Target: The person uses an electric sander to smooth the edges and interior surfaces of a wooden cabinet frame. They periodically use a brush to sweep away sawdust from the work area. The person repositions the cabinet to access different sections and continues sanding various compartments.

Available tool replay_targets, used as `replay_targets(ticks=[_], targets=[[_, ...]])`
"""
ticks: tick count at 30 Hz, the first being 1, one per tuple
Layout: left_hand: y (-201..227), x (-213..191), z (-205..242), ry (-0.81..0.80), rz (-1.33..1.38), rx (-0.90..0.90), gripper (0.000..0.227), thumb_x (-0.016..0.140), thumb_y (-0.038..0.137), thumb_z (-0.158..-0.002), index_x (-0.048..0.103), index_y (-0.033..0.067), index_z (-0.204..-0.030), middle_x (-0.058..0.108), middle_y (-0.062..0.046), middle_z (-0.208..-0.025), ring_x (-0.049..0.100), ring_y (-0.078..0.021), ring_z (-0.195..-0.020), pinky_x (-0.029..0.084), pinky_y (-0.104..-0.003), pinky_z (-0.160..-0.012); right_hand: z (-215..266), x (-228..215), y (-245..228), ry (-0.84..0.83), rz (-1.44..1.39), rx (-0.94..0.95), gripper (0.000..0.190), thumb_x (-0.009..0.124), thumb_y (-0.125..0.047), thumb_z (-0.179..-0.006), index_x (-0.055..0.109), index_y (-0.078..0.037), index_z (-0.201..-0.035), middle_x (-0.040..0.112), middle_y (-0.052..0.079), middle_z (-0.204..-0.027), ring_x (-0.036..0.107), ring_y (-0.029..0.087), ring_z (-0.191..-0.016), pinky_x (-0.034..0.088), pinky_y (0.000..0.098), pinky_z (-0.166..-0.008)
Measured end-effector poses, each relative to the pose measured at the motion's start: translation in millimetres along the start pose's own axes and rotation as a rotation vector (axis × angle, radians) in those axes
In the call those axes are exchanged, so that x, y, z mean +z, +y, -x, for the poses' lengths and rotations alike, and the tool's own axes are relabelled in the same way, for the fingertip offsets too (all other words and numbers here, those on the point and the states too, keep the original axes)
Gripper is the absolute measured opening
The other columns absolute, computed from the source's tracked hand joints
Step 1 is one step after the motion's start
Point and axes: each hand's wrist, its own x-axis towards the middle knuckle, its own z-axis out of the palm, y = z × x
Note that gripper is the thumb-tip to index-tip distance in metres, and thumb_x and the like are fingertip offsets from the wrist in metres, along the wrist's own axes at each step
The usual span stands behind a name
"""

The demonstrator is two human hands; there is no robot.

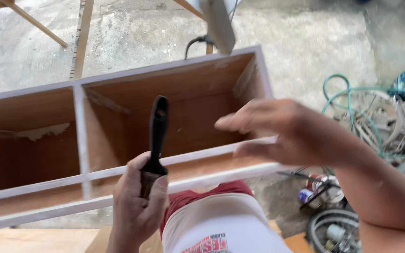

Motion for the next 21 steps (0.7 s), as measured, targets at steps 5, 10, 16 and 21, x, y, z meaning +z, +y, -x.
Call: replay_targets(ticks=[5,10,16,21], targets=[[43.9,84.6,-9.6,0.119,0.046,-0.400,0.030,0.084,0.024,-0.090,0.057,0.0151,-0.098,0.047,0.007,-0.070,0.039,-0.0067,-0.053,0.039,-0.027,-0.051,66.7,-61.4,132.2,0.164,0.034,0.272,0.040,0.082,-0.004,-0.097,0.074,-0.003,-0.136,0.082,0.015,-0.110,0.080,0.020,-0.096,0.070,0.0319,-0.088],[51.1,124.4,-14.0,0.058,-0.201,-0.172,0.034,0.077,0.041,-0.094,0.057,0.0150,-0.091,0.054,0.001,-0.071,0.054,-0.0212,-0.065,0.048,-0.040,-0.064,73.7,-54.7,215.5,0.310,-0.087,0.543,0.030,0.079,-0.010,-0.104,0.078,-0.005,-0.134,0.081,0.011,-0.112,0.074,0.016,-0.097,0.063,0.0288,-0.092],[47.6,156.9,-43.9,0.053,-0.327,-0.029,0.034,0.082,0.034,-0.094,0.064,0.0121,-0.112,0.057,-0.002,-0.084,0.060,-0.0258,-0.076,0.052,-0.043,-0.066,46.2,-33.3,281.2,0.442,-0.074,0.400,0.018,0.083,-0.010,-0.100,0.084,-0.009,-0.118,0.083,0.005,-0.108,0.073,0.010,-0.090,0.061,0.0267,-0.084],[55.4,195.8,-57.9,0.133,-0.420,-0.238,0.034,0.083,0.045,-0.085,0.071,0.0248,-0.109,0.064,0.008,-0.082,0.064,-0.0190,-0.070,0.056,-0.040,-0.059,8.4,-47.9,376.7,0.415,0.028,0.356,0.020,0.083,-0.014,-0.097,0.084,-0.008,-0.117,0.082,0.005,-0.099,0.074,0.017,-0.084,0.059,0.0347,-0.081]])
